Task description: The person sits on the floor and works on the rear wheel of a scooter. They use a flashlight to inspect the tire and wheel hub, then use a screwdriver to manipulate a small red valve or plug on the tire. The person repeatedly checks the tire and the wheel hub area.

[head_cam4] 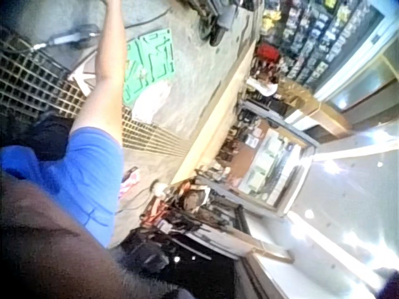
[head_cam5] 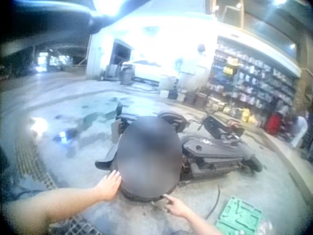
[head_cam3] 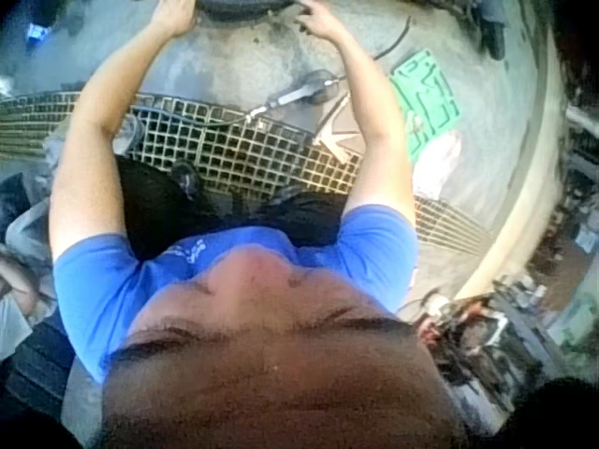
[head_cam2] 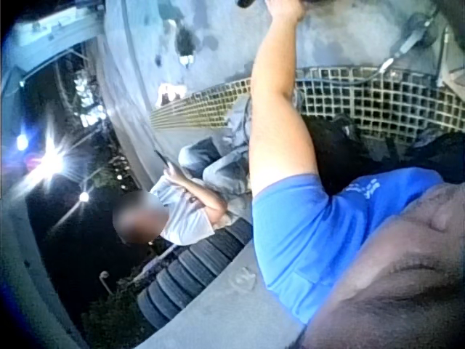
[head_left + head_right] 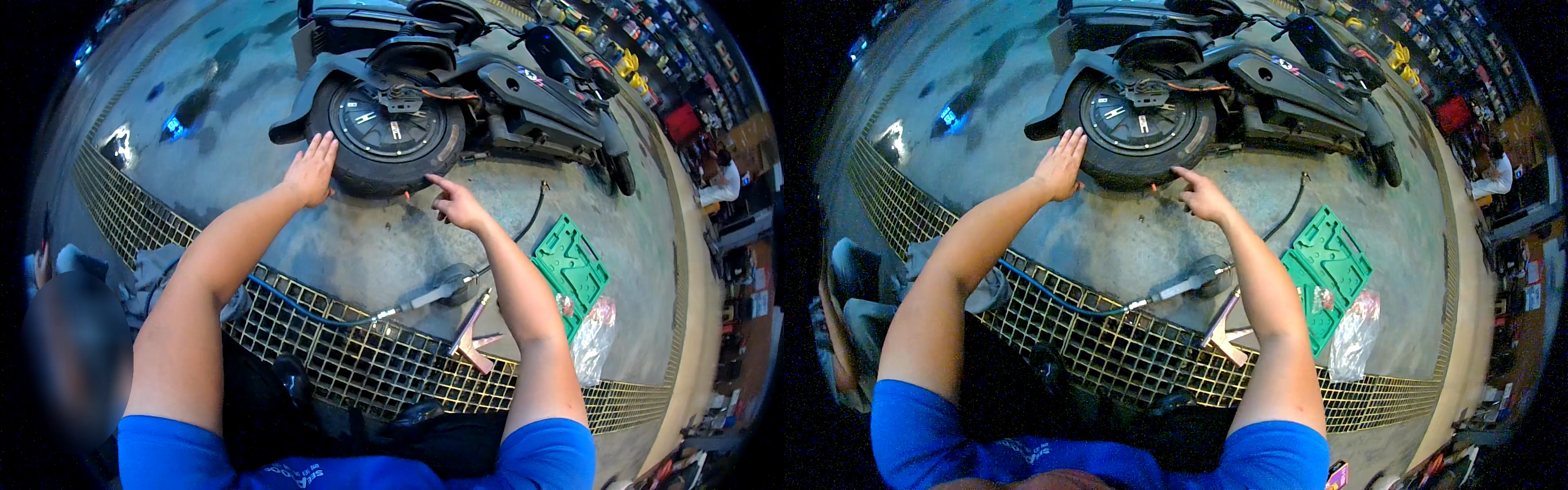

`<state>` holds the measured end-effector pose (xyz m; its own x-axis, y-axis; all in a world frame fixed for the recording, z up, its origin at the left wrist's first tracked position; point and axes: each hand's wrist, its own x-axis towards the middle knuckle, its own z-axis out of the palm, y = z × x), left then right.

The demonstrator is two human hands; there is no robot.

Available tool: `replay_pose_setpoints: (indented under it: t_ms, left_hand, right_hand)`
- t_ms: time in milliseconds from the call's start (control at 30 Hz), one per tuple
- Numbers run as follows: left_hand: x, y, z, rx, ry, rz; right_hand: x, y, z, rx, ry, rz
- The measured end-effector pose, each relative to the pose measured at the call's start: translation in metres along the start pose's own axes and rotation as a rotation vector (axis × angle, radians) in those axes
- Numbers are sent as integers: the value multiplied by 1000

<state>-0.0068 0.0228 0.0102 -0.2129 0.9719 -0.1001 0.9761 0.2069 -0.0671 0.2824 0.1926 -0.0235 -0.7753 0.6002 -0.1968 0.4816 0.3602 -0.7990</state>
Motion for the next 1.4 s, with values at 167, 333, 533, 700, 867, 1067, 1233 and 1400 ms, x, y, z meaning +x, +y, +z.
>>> replay_pose_setpoints:
  t_ms: [167,333,533,700,867,1067,1233,1400]
  left_hand:
    - [-1,-1,2,5,14,4]
    - [0,-3,2,14,-1,8]
    - [-1,-1,-2,37,-32,-26]
    - [0,-1,2,3,-12,-8]
    - [1,2,1,8,-31,-1]
    - [0,2,-5,17,-53,-11]
    - [1,3,-4,22,-43,-1]
    - [0,2,-5,13,-52,-19]
  right_hand:
    - [-1,13,-16,251,112,274]
    - [2,5,-6,284,105,247]
    - [0,-24,5,171,18,144]
    - [12,-18,-9,-15,253,79]
    - [14,-11,-16,-208,273,71]
    - [-22,-14,43,-476,-375,-205]
    - [-37,14,50,-496,-488,-46]
    - [-37,15,35,-242,-359,121]
